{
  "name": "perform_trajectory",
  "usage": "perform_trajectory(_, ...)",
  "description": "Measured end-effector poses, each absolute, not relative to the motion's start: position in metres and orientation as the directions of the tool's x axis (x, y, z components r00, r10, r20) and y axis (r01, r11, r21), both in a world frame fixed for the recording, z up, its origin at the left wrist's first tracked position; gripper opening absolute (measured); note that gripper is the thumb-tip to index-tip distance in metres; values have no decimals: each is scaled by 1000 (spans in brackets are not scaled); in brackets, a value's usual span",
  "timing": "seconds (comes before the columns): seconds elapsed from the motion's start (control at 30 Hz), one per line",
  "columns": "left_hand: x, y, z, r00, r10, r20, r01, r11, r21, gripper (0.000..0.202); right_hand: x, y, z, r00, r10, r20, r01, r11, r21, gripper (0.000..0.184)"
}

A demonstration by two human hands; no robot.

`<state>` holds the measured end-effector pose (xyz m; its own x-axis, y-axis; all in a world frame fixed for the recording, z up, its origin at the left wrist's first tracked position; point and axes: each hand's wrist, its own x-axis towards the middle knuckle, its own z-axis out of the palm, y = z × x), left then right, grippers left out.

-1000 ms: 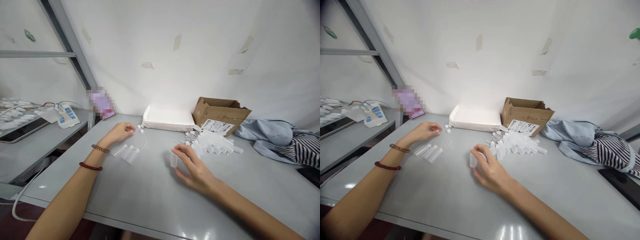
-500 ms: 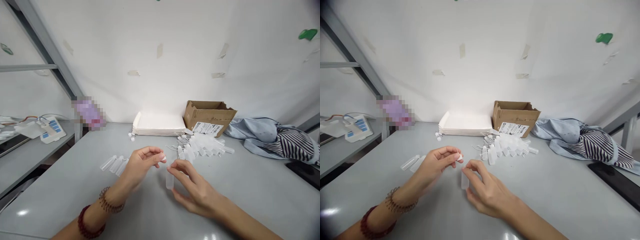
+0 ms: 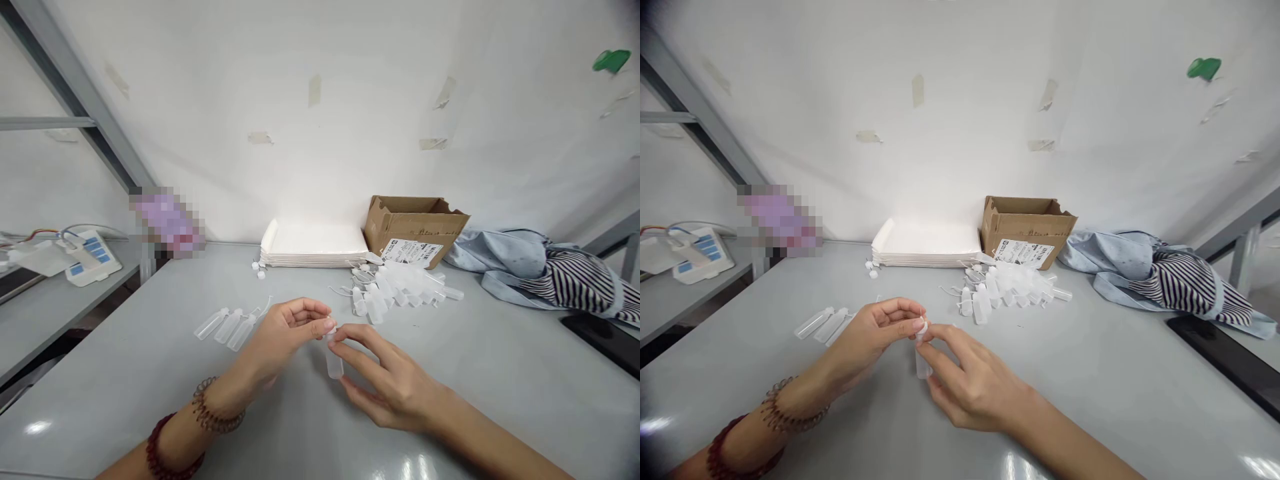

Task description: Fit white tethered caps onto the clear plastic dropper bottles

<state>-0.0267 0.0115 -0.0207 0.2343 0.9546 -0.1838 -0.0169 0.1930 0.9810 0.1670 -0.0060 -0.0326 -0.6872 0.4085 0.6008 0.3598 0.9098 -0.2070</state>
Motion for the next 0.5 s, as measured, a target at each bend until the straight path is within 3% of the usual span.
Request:
perform_trajectory(0.17, -36, 16, -18, 187, 962, -201, 2, 204, 979, 24, 167, -3, -30, -677, 388, 625, 428, 899, -94, 26)
perform_trajectory(0.4, -36, 18, -18, 153, 966, -210, 8, 211, 977, 25, 170, 3, -38, -657, 418, 628, 523, 852, -20, 30)
perform_trajectory(0.5, -36, 20, -19, 150, 965, -215, -3, 218, 976, 33, 171, 7, -42, -709, 374, 598, 516, 853, 78, 36)
